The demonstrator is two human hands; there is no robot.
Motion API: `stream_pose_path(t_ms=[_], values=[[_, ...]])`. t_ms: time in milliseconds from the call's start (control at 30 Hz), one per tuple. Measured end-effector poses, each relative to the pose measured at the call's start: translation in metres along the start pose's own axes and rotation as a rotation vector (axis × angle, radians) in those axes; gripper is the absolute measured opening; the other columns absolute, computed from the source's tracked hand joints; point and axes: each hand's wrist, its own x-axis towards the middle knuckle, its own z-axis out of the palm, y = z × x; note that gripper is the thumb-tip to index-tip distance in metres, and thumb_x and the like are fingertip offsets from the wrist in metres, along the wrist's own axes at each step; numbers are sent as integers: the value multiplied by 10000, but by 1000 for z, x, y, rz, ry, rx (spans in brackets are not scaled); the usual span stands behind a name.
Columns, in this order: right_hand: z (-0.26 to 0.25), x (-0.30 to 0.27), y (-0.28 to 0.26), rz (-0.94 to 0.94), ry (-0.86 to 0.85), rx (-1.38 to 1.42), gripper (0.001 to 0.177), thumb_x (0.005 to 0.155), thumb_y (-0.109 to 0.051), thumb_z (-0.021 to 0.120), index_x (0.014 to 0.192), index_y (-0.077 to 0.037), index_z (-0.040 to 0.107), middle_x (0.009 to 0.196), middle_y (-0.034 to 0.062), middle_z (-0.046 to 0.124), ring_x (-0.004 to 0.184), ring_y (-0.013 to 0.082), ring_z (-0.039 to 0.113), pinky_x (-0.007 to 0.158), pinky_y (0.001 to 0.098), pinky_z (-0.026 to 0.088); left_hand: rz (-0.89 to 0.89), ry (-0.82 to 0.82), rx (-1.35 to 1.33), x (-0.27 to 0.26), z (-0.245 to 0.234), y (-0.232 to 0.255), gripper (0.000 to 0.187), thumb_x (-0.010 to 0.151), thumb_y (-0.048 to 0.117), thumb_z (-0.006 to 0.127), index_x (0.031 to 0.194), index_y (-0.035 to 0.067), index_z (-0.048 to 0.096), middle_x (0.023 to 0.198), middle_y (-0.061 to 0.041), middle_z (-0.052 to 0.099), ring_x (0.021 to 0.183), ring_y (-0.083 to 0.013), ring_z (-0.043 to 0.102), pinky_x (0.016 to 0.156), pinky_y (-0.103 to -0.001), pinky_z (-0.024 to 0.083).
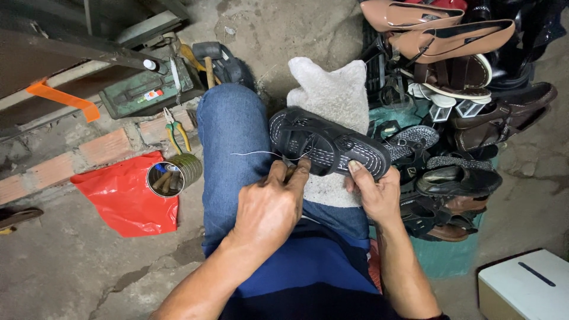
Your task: The person sits on the floor and sews a black sandal using a needle and white thread. They repeatedly push the needle through the sandal's strap and pull the thread tight to secure the stitching. The person works on the sandal while it rests on their lap, surrounded by other footwear.
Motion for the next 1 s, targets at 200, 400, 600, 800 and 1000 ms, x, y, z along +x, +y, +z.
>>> stream_pose_path(t_ms=[200,400,600,800,1000], values=[[10,-16,-5,-46,-7,-91,374,946,-141,662,576,-81,677,433,44,593,397,128,481,440,263,407,-16,-136,-48,18,-24,-21,297,896,223,601,1131,214,782,866,-143,689,541,-428,716,485,-565,578],[19,-25,-37,-269,-39,-268,309,898,-15,689,1174,120,664,778,248,741,630,315,730,555,416,557,22,-418,-337,47,-50,-55,261,935,81,560,987,76,816,915,-303,762,837,-566,730,660,-629,597],[24,-23,-28,-374,-64,-471,559,778,-32,758,1306,109,638,1095,292,742,838,413,758,582,430,600,166,-359,-330,46,-7,-84,283,955,204,585,681,186,653,626,-45,642,593,-316,675,527,-397,524],[26,-8,-45,-423,-77,-479,561,768,-136,842,1238,115,663,1105,296,735,858,414,760,619,465,620,147,-315,-363,37,2,-100,323,952,221,601,640,145,568,622,-61,585,608,-357,644,534,-419,502],[-28,14,-31,-183,-181,-260,77,863,-133,705,829,-78,747,1206,201,752,1024,405,751,734,445,638,214,145,-121,-9,9,-120,161,951,282,693,1039,154,734,978,-33,695,855,-283,707,717,-392,567]])
